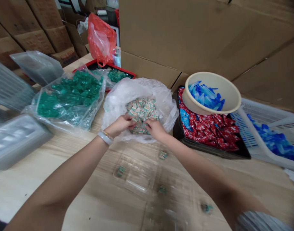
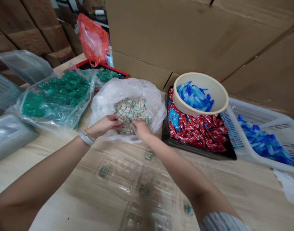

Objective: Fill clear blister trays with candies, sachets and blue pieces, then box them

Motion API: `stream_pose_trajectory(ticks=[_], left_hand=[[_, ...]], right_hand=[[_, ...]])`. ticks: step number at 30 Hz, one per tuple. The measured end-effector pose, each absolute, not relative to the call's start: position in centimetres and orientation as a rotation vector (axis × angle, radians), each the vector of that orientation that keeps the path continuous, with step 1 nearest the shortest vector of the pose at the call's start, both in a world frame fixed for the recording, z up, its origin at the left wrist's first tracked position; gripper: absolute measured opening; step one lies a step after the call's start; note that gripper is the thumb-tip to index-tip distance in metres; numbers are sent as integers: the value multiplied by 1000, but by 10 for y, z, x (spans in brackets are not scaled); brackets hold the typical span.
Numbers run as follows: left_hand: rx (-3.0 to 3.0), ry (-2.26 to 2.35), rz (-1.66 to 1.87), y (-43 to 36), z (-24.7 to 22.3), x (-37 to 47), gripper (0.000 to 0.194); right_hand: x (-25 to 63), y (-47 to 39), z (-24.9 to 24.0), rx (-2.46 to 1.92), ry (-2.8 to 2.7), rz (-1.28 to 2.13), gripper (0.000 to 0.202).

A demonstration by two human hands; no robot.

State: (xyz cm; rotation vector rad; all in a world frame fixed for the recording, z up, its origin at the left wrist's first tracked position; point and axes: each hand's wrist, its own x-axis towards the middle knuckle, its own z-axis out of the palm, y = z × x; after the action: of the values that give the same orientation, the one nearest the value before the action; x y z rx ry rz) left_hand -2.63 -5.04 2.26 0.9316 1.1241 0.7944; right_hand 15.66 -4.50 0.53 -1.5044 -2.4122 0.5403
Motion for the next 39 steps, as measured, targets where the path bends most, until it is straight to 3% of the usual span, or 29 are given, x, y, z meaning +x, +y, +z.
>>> stream_pose_trajectory(ticks=[5, 13, 21, 33, 39], left_hand=[[951, 1165, 675, -65, 21, -31, 10], [1014, 1127, 673, -66, 17, -25, 10], [1094, 1124, 856, -60, 12, -21, 9], [1342, 1100, 857, -47, 1, 3, 10], [1566, 1358, 884, -43, 9, -5, 18]], right_hand=[[149, -41, 7, -1591, -2335, 1168, 17], [134, -68, 12, -1563, -2621, 682, 21], [155, -44, 8, -1567, -2262, 706, 18], [157, -47, -2, -1524, -2348, 460, 18], [155, -47, 1, -1585, -2247, 475, 24]])
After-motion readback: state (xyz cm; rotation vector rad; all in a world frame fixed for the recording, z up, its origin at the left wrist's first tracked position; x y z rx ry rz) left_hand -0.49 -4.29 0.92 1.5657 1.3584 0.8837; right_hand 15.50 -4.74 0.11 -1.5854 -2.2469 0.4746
